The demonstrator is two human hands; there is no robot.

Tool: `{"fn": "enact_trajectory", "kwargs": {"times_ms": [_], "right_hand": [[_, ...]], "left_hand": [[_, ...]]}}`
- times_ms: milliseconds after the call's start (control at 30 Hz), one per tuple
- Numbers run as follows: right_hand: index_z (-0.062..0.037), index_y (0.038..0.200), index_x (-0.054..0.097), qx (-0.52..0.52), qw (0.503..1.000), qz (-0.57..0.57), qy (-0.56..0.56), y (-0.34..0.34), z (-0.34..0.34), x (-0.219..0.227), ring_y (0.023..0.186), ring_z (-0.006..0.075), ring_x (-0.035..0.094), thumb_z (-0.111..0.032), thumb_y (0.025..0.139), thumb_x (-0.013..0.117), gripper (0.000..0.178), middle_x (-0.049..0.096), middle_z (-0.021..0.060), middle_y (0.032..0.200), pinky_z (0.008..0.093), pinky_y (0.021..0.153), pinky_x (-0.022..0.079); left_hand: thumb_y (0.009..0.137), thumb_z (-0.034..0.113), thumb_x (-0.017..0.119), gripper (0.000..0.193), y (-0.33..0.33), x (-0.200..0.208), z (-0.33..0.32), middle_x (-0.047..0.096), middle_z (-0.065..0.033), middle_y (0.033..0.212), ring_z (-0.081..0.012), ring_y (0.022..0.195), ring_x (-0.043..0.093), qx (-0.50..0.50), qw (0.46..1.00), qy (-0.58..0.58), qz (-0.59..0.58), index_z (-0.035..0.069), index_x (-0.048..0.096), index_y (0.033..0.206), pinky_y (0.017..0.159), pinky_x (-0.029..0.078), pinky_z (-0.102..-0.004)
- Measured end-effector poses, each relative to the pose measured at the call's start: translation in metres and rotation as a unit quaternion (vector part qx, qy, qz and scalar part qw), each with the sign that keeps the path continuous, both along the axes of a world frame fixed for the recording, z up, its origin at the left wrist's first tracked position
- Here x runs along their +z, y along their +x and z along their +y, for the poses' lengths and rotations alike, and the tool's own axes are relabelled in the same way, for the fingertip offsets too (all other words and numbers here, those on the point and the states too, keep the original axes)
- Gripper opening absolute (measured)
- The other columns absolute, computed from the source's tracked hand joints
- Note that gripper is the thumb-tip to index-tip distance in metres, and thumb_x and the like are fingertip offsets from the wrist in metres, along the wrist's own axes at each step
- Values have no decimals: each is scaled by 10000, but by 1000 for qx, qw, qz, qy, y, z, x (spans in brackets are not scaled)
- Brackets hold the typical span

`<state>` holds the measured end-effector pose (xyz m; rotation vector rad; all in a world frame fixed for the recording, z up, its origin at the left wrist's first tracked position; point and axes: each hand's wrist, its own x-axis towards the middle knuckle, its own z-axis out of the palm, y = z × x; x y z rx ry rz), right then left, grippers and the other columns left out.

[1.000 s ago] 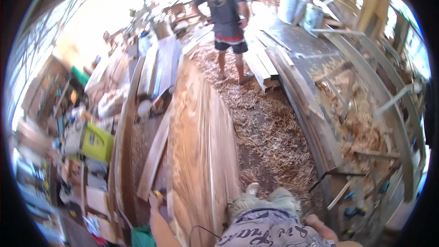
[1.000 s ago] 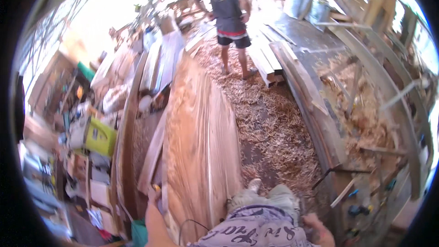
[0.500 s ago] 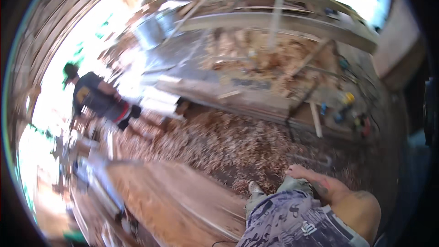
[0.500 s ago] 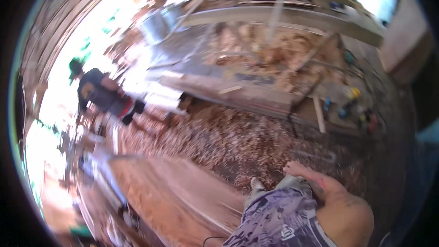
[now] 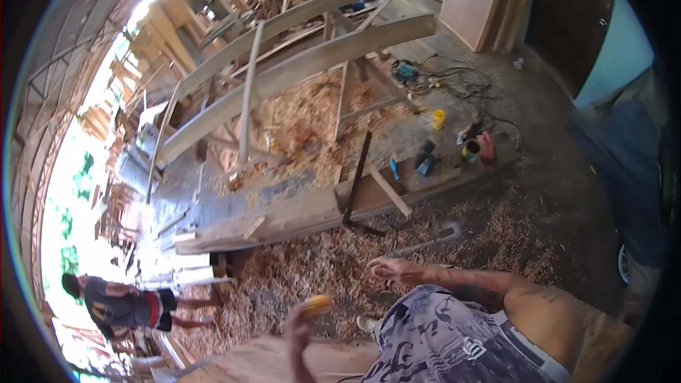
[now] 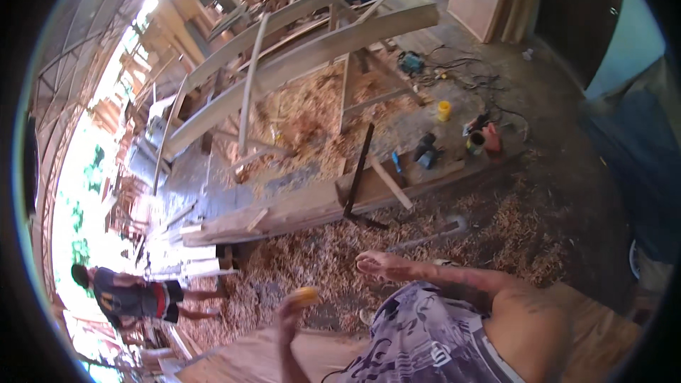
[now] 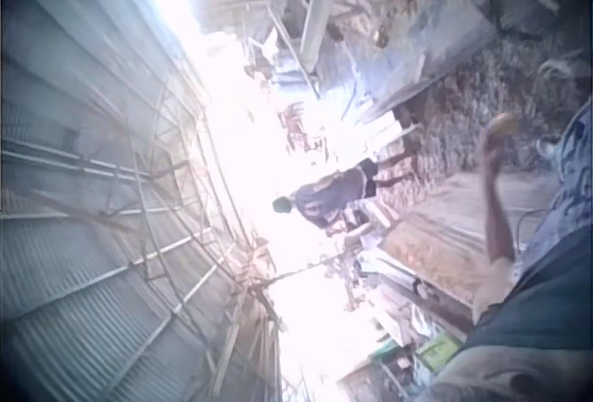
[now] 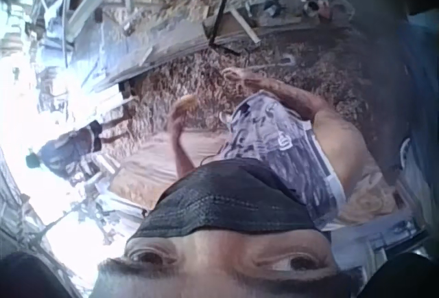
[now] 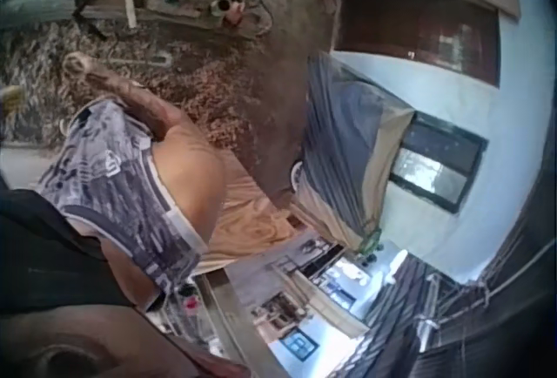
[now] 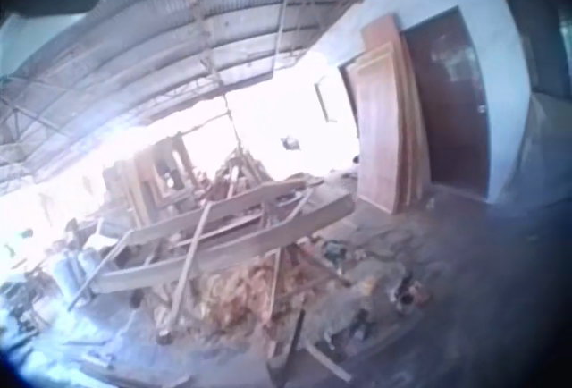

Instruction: The person hammers nails into a wooden frame at several joints and then uses a tape measure to check the dimensions of the structure.

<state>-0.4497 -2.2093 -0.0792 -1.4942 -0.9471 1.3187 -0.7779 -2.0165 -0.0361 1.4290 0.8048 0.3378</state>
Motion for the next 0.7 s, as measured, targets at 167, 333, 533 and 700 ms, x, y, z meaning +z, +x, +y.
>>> {"fn": "enact_trajectory", "kwargs": {"times_ms": [167,333,533,700], "right_hand": [[6,1399,411,66,997,12,35,46,-31,-1,1212,237,536,-527,982,510,683,565,164,1285,341,995,460],[13,1369,419,-328,939,93,46,129,-136,-1,1184,251,548,-468,1055,362,578,533,153,1300,348,976,470],[9,1458,370,-448,890,-48,-66,141,-95,90,1294,311,471,-567,1034,293,720,476,216,1402,396,1114,330],[21,1279,558,-484,813,322,-27,232,-88,83,1120,288,586,-457,1043,367,566,578,201,1233,392,948,480]], "left_hand": [[846,-3,640,346,223,1,-97,659,-121,1146,-209,1042,628,-390,921,16,-12,35,632,1190,917,480,-312],[951,220,584,432,376,-39,-165,654,-155,1070,-219,946,632,-367,923,18,-113,31,501,1331,803,501,-352],[1005,411,485,467,451,-68,-206,597,-212,1141,-361,1103,534,-286,947,137,-49,-20,569,1162,916,429,-441],[978,458,508,590,513,-63,-198,527,-256,1218,-408,1177,489,-156,980,103,-62,1,429,1343,1002,388,-440]]}}
